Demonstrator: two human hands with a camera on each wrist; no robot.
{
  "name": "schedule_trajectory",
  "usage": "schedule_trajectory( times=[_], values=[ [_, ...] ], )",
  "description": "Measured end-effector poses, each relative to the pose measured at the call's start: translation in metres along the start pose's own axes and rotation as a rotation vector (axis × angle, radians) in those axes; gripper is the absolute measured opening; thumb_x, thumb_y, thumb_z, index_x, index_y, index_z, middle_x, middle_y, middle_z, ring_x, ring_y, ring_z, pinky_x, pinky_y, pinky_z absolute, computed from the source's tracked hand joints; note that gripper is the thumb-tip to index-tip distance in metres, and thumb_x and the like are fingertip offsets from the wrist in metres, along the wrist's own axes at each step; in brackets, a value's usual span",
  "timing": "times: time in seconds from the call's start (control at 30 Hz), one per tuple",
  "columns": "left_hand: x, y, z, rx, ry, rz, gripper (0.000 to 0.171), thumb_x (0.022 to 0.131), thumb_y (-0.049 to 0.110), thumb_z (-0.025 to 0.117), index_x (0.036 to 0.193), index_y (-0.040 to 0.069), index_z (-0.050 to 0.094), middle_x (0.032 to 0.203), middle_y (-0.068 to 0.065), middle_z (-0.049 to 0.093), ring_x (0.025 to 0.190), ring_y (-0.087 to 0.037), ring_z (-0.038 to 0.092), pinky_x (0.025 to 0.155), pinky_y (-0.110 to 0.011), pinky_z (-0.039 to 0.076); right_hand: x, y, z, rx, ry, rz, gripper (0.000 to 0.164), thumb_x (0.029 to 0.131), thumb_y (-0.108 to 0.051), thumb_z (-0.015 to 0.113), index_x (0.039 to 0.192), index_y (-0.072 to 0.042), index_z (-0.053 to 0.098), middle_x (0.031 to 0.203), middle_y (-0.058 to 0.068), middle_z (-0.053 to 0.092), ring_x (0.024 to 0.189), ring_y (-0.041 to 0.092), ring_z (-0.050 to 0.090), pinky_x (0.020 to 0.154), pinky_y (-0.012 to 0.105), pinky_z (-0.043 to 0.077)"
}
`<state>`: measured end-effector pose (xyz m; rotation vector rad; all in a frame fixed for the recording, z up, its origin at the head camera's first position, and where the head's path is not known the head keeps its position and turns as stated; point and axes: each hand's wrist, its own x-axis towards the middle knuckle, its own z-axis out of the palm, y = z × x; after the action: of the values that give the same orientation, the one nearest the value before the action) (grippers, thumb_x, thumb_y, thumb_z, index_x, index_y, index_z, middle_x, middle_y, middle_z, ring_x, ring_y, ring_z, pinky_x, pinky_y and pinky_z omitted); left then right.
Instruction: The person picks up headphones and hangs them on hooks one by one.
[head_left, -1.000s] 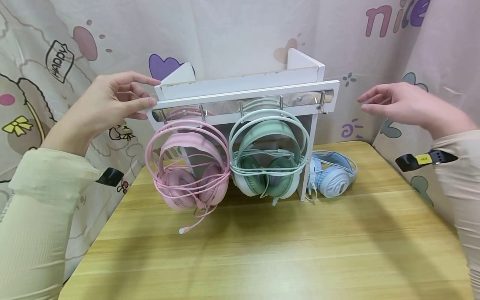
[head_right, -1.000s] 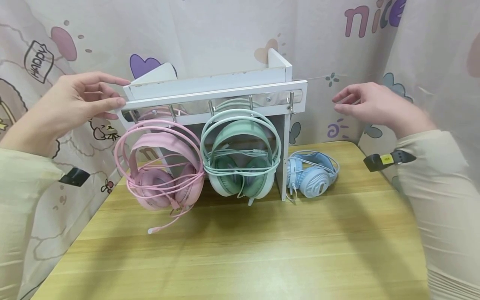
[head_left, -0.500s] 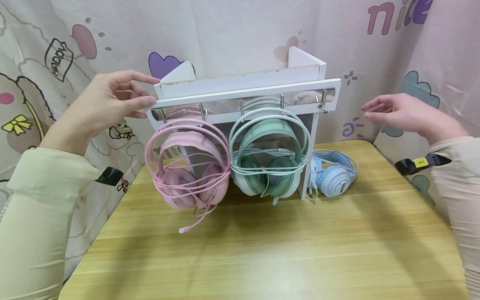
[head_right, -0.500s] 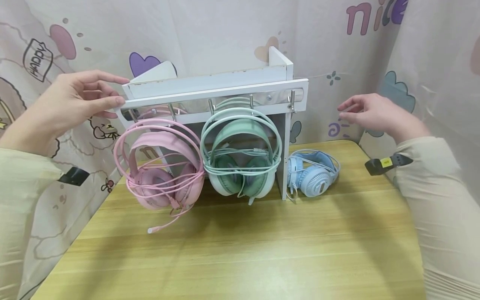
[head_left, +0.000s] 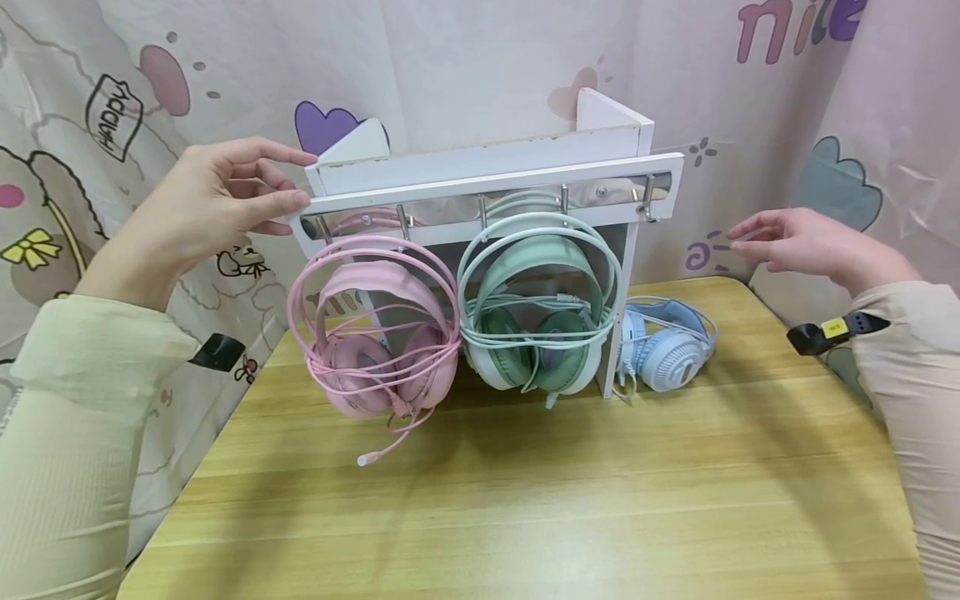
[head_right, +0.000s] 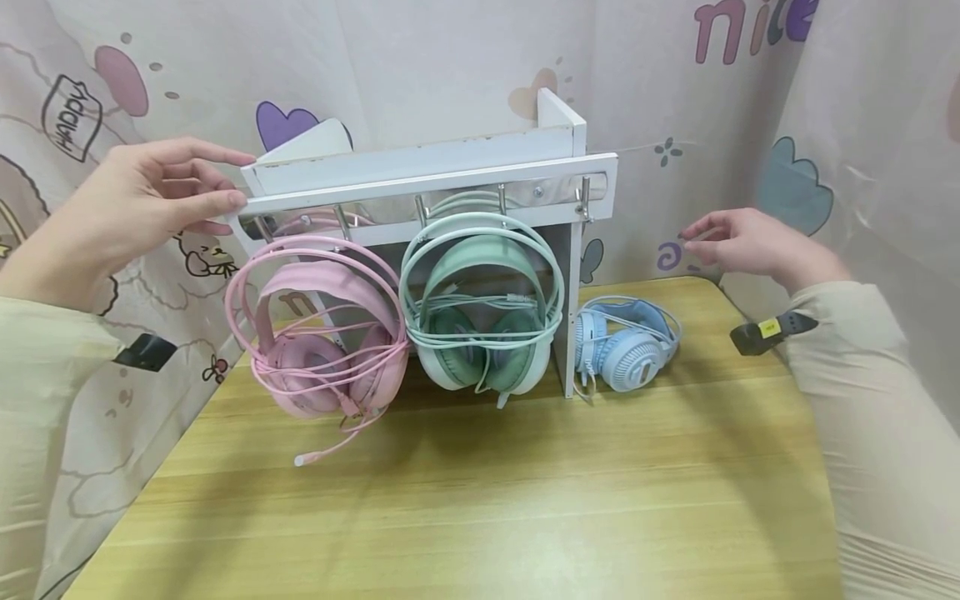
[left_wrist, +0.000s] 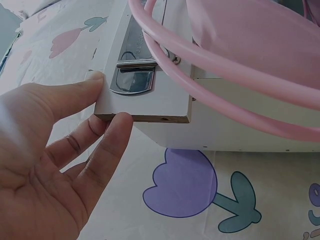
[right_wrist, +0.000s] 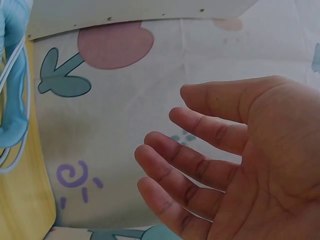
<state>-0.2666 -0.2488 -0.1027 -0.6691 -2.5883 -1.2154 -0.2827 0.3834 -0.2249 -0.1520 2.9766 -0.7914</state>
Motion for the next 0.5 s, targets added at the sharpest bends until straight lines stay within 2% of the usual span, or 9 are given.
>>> schedule_trajectory(
  times=[0.1,0.2,0.27,0.33,0.37,0.5],
  values=[
    [0.000,-0.001,0.000,0.003,-0.002,0.002,0.045,0.092,0.007,0.073,0.135,0.019,0.063,0.088,0.006,0.068,0.074,-0.007,0.070,0.067,-0.022,0.065,0.003,0.007,0.003,0.004,-0.004,0.011,0.060,0.104,-0.046,0.049,0.143,-0.002,0.044,0.136,0.031,0.055,0.109,0.033,0.064,0.084,0.038,0.063],
    [0.001,-0.001,-0.001,0.012,0.000,-0.004,0.046,0.092,0.008,0.073,0.135,0.020,0.063,0.089,0.006,0.068,0.075,-0.007,0.070,0.067,-0.021,0.065,0.005,0.013,0.005,0.008,-0.004,0.019,0.060,0.104,-0.046,0.050,0.142,0.000,0.044,0.132,0.032,0.058,0.104,0.029,0.066,0.078,0.033,0.064],
    [0.001,-0.001,-0.001,0.021,0.002,-0.011,0.046,0.092,0.010,0.074,0.135,0.021,0.063,0.090,0.006,0.068,0.075,-0.007,0.070,0.067,-0.020,0.064,0.007,0.017,0.007,0.009,-0.003,0.026,0.060,0.104,-0.046,0.051,0.141,0.000,0.045,0.130,0.032,0.058,0.100,0.024,0.067,0.078,0.035,0.064],
    [0.001,-0.001,-0.001,0.024,0.002,-0.016,0.046,0.092,0.011,0.074,0.135,0.021,0.063,0.090,0.006,0.068,0.076,-0.007,0.070,0.067,-0.019,0.064,0.008,0.022,0.010,0.016,-0.008,0.026,0.059,0.104,-0.045,0.051,0.141,0.002,0.044,0.132,0.035,0.056,0.099,0.024,0.067,0.081,0.042,0.064],
    [0.001,-0.001,-0.001,0.027,0.002,-0.017,0.046,0.092,0.011,0.074,0.135,0.021,0.063,0.090,0.006,0.068,0.076,-0.007,0.070,0.067,-0.019,0.064,0.009,0.024,0.012,0.011,-0.009,0.031,0.059,0.104,-0.045,0.050,0.141,0.001,0.044,0.133,0.035,0.055,0.098,0.023,0.067,0.081,0.041,0.064],
    [0.001,-0.001,-0.001,0.027,0.000,-0.016,0.046,0.092,0.012,0.074,0.135,0.021,0.063,0.090,0.004,0.069,0.075,-0.007,0.070,0.067,-0.019,0.064,0.012,0.031,0.020,0.019,-0.026,0.027,0.057,0.105,-0.041,0.050,0.141,0.002,0.044,0.136,0.038,0.051,0.102,0.032,0.067,0.084,0.049,0.063]
  ],
)
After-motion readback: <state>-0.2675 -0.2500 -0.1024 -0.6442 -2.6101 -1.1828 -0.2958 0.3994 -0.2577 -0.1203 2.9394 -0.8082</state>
